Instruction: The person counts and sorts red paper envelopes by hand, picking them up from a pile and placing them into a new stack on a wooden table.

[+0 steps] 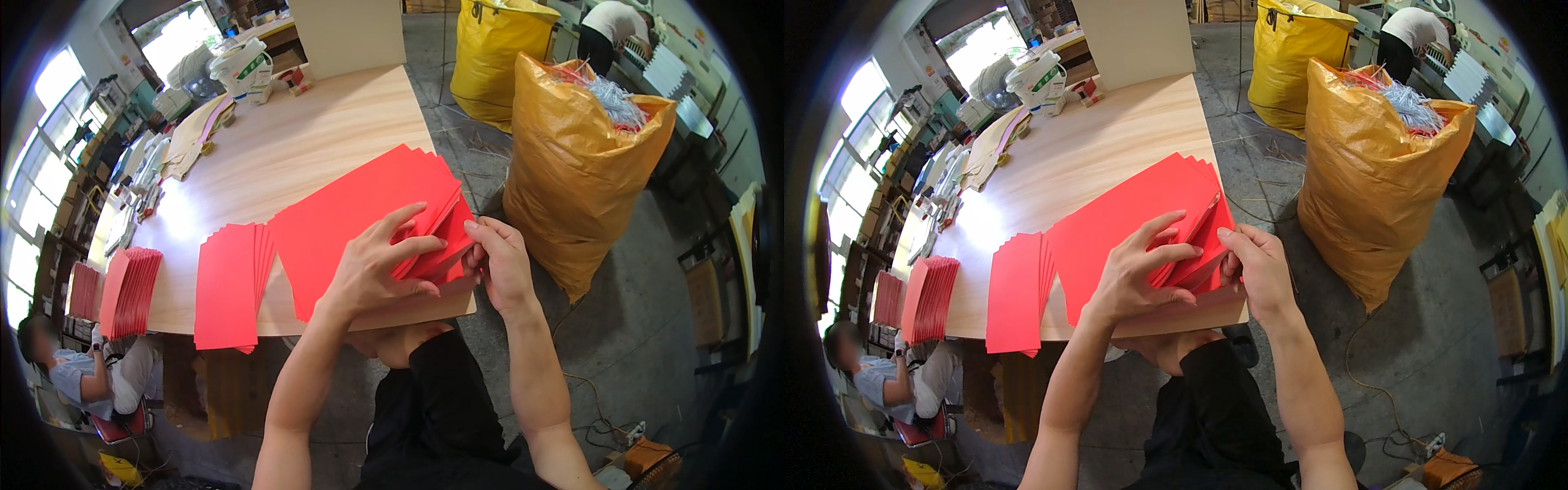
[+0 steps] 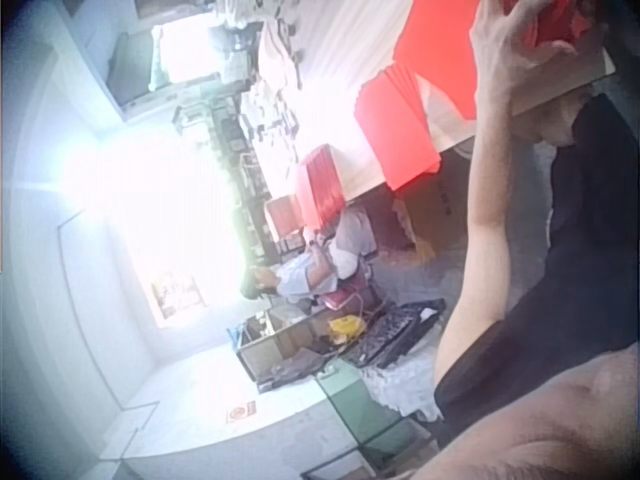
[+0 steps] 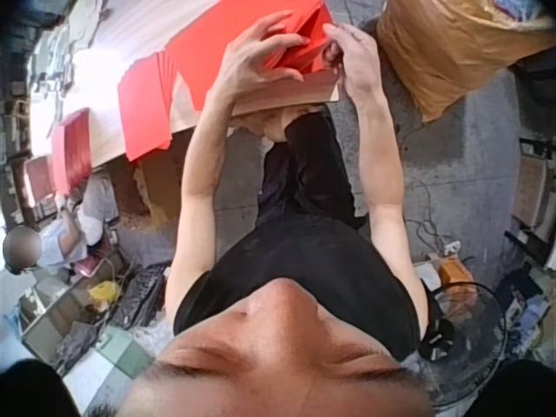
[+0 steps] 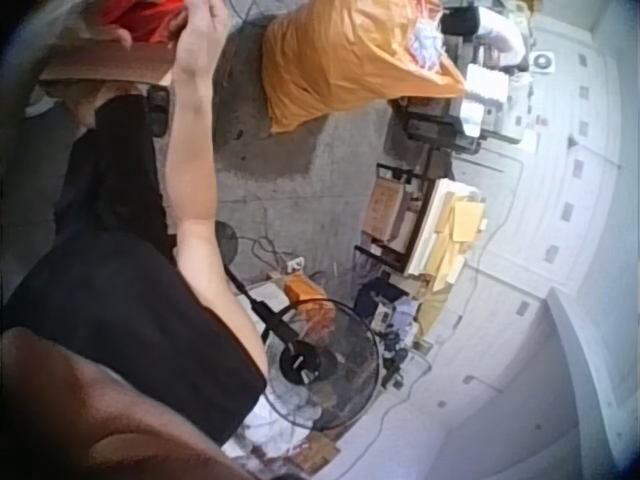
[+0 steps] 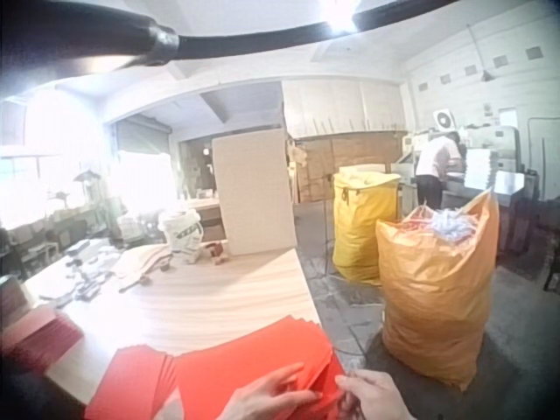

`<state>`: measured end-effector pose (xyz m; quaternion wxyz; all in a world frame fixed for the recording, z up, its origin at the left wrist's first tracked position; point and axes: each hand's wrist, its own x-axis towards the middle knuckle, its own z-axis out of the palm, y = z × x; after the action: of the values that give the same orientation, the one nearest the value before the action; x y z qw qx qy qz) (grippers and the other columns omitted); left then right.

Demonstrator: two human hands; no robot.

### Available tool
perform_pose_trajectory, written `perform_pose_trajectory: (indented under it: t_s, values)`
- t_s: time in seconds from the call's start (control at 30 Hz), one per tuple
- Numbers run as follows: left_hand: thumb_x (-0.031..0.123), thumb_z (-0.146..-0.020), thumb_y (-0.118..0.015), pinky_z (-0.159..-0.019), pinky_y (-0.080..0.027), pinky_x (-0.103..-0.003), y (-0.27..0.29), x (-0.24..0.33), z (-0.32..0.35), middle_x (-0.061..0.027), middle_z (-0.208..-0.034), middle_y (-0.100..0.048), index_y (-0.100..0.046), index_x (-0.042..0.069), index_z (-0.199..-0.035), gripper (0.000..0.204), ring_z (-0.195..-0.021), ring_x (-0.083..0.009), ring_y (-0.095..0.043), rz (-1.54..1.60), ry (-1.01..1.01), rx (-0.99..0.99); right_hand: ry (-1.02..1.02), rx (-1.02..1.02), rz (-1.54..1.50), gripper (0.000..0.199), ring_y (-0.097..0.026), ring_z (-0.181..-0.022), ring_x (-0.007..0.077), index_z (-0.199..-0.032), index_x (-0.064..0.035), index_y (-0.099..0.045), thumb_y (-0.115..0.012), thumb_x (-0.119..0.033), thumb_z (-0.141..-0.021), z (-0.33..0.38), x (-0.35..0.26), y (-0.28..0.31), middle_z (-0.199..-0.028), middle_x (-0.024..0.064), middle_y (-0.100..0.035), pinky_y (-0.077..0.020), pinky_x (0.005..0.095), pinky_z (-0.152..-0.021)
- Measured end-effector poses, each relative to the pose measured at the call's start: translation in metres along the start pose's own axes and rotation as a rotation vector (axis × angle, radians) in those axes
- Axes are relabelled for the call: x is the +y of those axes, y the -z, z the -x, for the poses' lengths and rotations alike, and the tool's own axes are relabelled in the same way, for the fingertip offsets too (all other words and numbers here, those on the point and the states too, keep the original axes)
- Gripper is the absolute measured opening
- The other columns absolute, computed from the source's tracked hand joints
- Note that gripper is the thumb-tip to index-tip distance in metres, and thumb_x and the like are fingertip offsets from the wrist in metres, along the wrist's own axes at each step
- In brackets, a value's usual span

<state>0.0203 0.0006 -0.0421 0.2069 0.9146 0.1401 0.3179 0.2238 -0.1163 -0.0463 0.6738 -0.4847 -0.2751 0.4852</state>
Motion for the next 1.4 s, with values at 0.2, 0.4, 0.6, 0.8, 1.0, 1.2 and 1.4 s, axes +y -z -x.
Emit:
perform_pose_trajectory:
  t_s: [0.2,0.4,0.6,0.8,1.0,1.2,1.4]
  values:
    - [0.026,-0.068,-0.103,-0.101,-0.065,-0.049,0.0,-0.004,0.001,-0.0121,-0.159,-0.06,-0.082,0.024,-0.125,0.061,-0.129,-0.0361,-0.073,0.054,0.023,0.012,0.045,-0.023,0.161,0.037,-0.058,-0.057,0.0076,-0.081,-0.0087,-0.065,-0.066,-0.03,-0.11,0.001,-0.005,-0.001,-0.065,-0.0027,-0.059,-0.0408,0.0249,-0.053]
    - [0.018,-0.071,-0.1,-0.103,-0.064,-0.048,0.0,-0.006,0.002,-0.0119,-0.158,-0.061,-0.082,0.024,-0.129,0.061,-0.131,-0.0363,-0.072,0.119,0.038,0.003,0.166,-0.057,0.302,0.045,-0.054,-0.06,0.0075,-0.082,-0.0065,-0.061,-0.06,-0.038,-0.114,0.004,-0.01,0.002,-0.065,-0.0026,-0.056,-0.0423,0.0261,-0.058]
    - [0.007,-0.093,-0.077,-0.103,-0.063,-0.047,-0.001,0.001,0.0,-0.0151,-0.162,-0.058,-0.079,0.023,-0.137,0.047,-0.131,-0.0374,-0.072,0.042,0.028,0.036,0.253,-0.033,0.29,0.042,-0.053,-0.058,0.0086,-0.08,-0.005,-0.059,-0.065,-0.032,-0.111,0.001,0.009,0.009,-0.065,-0.0017,-0.058,-0.0415,0.0302,-0.055]
    - [0.011,-0.098,-0.073,-0.102,-0.063,-0.046,-0.002,-0.003,0.002,-0.0164,-0.164,-0.056,-0.081,0.021,-0.131,0.035,-0.13,-0.0389,-0.073,0.021,0.014,0.011,0.315,0.073,0.451,0.041,-0.057,-0.056,0.0091,-0.073,-0.0072,-0.06,-0.066,-0.024,-0.109,-0.004,0.008,-0.003,-0.063,-0.0002,-0.06,-0.0383,0.0279,-0.051]
    - [0.027,-0.073,-0.1,-0.103,-0.064,-0.046,-0.002,-0.001,0.002,-0.0141,-0.161,-0.058,-0.082,0.021,-0.126,0.056,-0.13,-0.0375,-0.073,-0.028,-0.015,0.025,0.007,-0.005,0.033,0.038,-0.058,-0.054,0.0102,-0.073,-0.0118,-0.062,-0.066,-0.021,-0.11,0.003,-0.01,-0.006,-0.064,0.0005,-0.061,-0.0367,0.0254,-0.049]
    - [0.023,-0.068,-0.103,-0.103,-0.065,-0.048,-0.003,-0.007,0.004,-0.014,-0.157,-0.06,-0.082,0.022,-0.127,0.062,-0.129,-0.0372,-0.073,0.025,0.005,0.037,0.023,-0.023,0.084,0.04,-0.056,-0.054,0.0093,-0.073,-0.012,-0.06,-0.065,-0.024,-0.111,0.002,-0.005,-0.001,-0.064,0.0001,-0.06,-0.0369,0.0264,-0.049]
    - [0.028,-0.075,-0.099,-0.104,-0.063,-0.047,-0.005,-0.006,0.004,-0.0137,-0.155,-0.062,-0.081,0.025,-0.128,0.056,-0.128,-0.0362,-0.072,0.09,0.048,0.042,0.721,0.434,0.633,0.042,-0.051,-0.059,0.015,-0.078,-0.0043,-0.057,-0.065,-0.027,-0.112,0.003,0.021,0.016,-0.07,0.007,-0.06,-0.0407,0.0327,-0.055]
